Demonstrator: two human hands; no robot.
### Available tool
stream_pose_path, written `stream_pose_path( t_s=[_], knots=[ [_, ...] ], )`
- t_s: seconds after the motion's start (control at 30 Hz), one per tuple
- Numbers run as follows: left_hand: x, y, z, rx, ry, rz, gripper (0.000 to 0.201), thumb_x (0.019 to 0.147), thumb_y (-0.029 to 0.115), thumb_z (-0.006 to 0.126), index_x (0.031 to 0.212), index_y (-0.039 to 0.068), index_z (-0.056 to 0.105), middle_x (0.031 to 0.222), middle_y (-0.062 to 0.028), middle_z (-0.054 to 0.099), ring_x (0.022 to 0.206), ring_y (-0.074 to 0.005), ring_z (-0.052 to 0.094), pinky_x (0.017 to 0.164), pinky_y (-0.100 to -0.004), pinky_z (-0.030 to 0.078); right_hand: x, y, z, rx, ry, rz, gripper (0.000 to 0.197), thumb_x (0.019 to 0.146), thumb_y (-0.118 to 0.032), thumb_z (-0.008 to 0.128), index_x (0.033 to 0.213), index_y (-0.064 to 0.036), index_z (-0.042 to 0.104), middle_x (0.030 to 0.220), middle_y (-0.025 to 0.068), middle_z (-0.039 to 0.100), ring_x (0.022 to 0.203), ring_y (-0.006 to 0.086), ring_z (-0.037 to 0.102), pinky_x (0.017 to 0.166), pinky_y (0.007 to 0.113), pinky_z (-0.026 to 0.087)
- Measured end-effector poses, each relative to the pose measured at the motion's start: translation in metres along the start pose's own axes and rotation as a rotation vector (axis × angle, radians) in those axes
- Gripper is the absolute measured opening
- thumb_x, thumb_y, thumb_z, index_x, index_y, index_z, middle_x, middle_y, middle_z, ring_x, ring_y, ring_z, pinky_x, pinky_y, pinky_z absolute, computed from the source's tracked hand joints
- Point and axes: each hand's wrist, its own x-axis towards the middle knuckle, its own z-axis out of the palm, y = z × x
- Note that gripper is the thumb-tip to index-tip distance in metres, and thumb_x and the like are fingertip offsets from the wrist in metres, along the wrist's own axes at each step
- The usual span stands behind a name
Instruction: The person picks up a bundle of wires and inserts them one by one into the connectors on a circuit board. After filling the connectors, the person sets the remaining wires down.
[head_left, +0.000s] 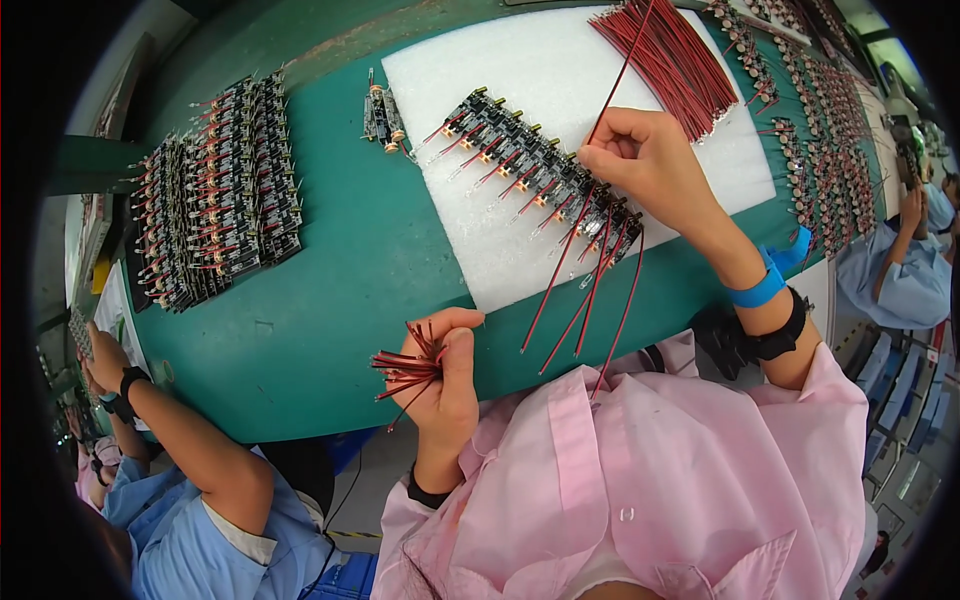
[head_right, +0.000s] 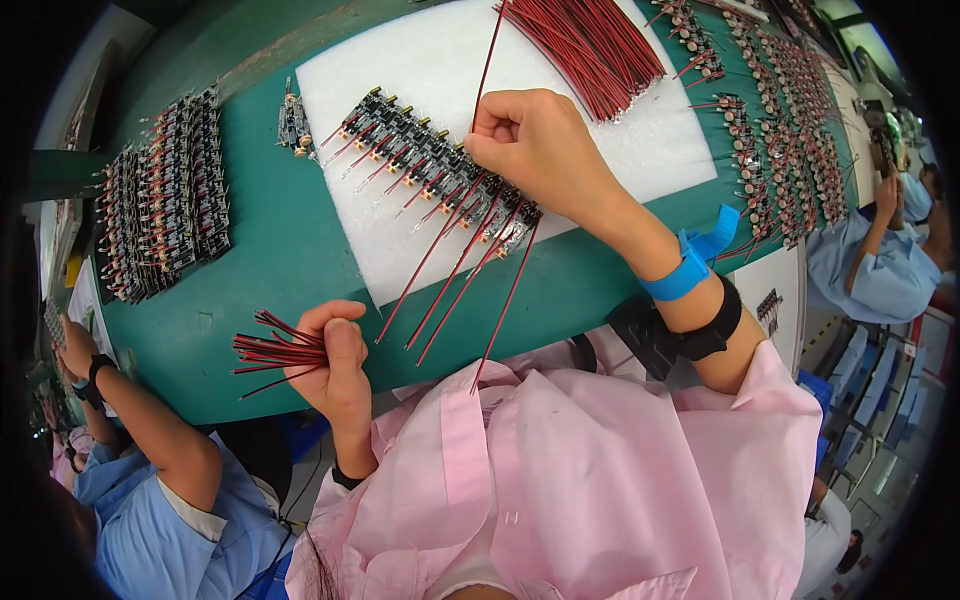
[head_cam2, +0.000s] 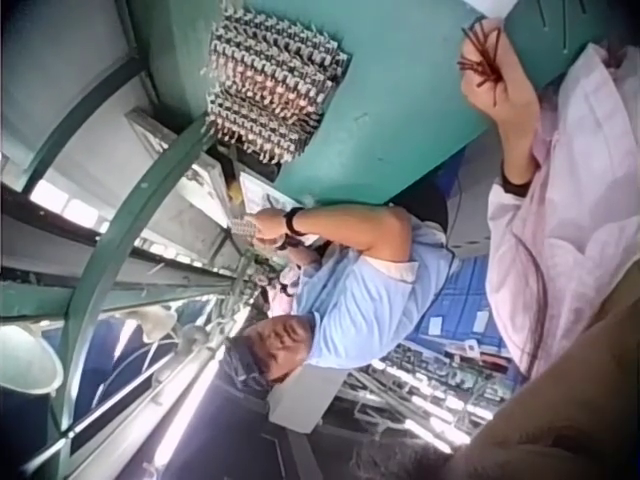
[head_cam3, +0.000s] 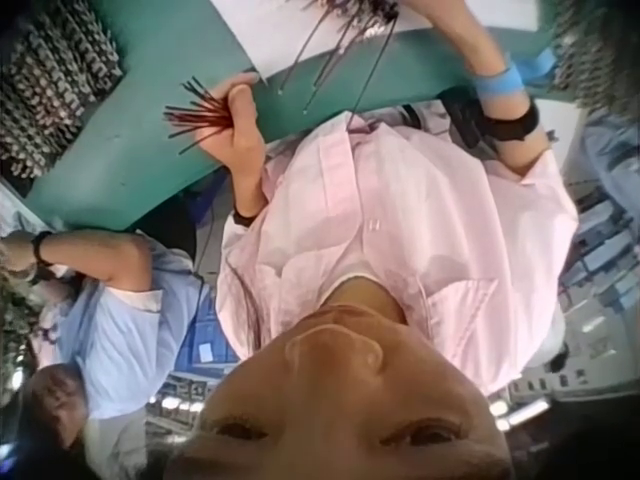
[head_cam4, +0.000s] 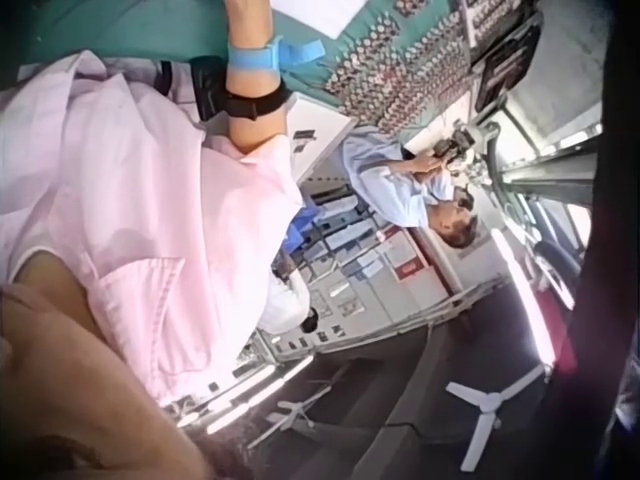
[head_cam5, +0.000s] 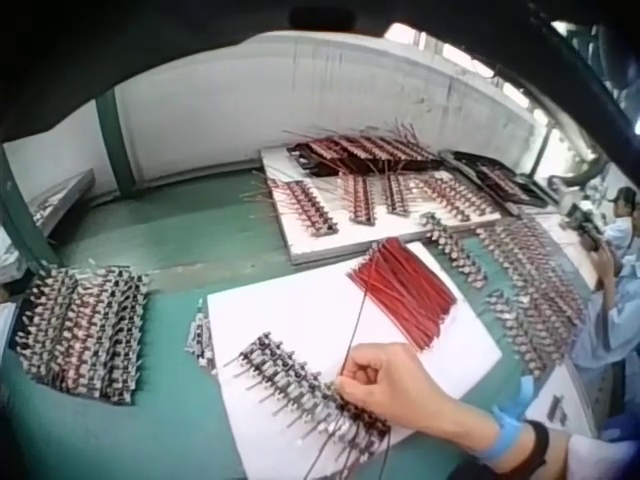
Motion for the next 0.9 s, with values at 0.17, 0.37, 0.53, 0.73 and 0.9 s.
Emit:
stream_pose_path(
  t_s=[0.17, 0.37, 0.53, 0.73, 0.9],
  knots=[
    [-0.0006, -0.0025, -0.0009, 0.025, 0.004, 0.008, 0.019, 0.081, 0.012, 0.050, 0.082, -0.007, 0.051, 0.052, 0.0033, 0.036, 0.043, -0.0018, 0.028, 0.038, -0.0174, 0.019, -0.0007, -0.0045, -0.0024, -0.065, -0.011, -0.060, 0.010, 0.065, -0.006, 0.056, 0.062, 0.0022, 0.052, 0.051, 0.0055, 0.046, 0.047, 0.0105, 0.043, 0.045, 0.023, 0.035],
    [0.0003, -0.0022, -0.0006, 0.038, 0.003, 0.026, 0.019, 0.081, 0.012, 0.050, 0.082, -0.007, 0.051, 0.052, 0.0035, 0.036, 0.042, -0.0016, 0.028, 0.038, -0.0175, 0.018, -0.0008, -0.0040, -0.0041, -0.160, -0.005, -0.238, 0.008, 0.065, -0.005, 0.057, 0.067, 0.0019, 0.052, 0.061, 0.0093, 0.052, 0.052, 0.0181, 0.050, 0.051, 0.026, 0.041],
    [0.0006, -0.0025, -0.0014, 0.018, -0.001, 0.013, 0.019, 0.081, 0.012, 0.050, 0.081, -0.007, 0.051, 0.052, 0.0035, 0.036, 0.042, -0.0016, 0.027, 0.038, -0.0175, 0.018, -0.0005, -0.0038, -0.0053, -0.173, -0.030, -0.272, 0.009, 0.066, -0.004, 0.058, 0.069, 0.0018, 0.053, 0.065, 0.0102, 0.054, 0.057, 0.0210, 0.054, 0.054, 0.027, 0.042],
    [0.0002, -0.0029, -0.0015, 0.027, 0.004, 0.033, 0.018, 0.081, 0.011, 0.050, 0.081, -0.007, 0.051, 0.052, 0.0033, 0.036, 0.042, -0.0017, 0.027, 0.038, -0.0175, 0.018, -0.0012, -0.0020, -0.0047, -0.182, -0.015, -0.298, 0.008, 0.068, -0.003, 0.058, 0.071, 0.0024, 0.054, 0.061, 0.0055, 0.049, 0.052, 0.0112, 0.044, 0.048, 0.023, 0.036],
    [0.0001, -0.0040, -0.0019, 0.021, 0.003, 0.043, 0.017, 0.081, 0.010, 0.050, 0.081, -0.007, 0.051, 0.052, 0.0030, 0.036, 0.042, -0.0019, 0.028, 0.038, -0.0175, 0.018, -0.0002, 0.0000, -0.0051, -0.107, -0.041, -0.268, 0.008, 0.069, -0.003, 0.058, 0.072, 0.0028, 0.054, 0.061, 0.0056, 0.049, 0.052, 0.0109, 0.043, 0.048, 0.023, 0.036]
  ],
)
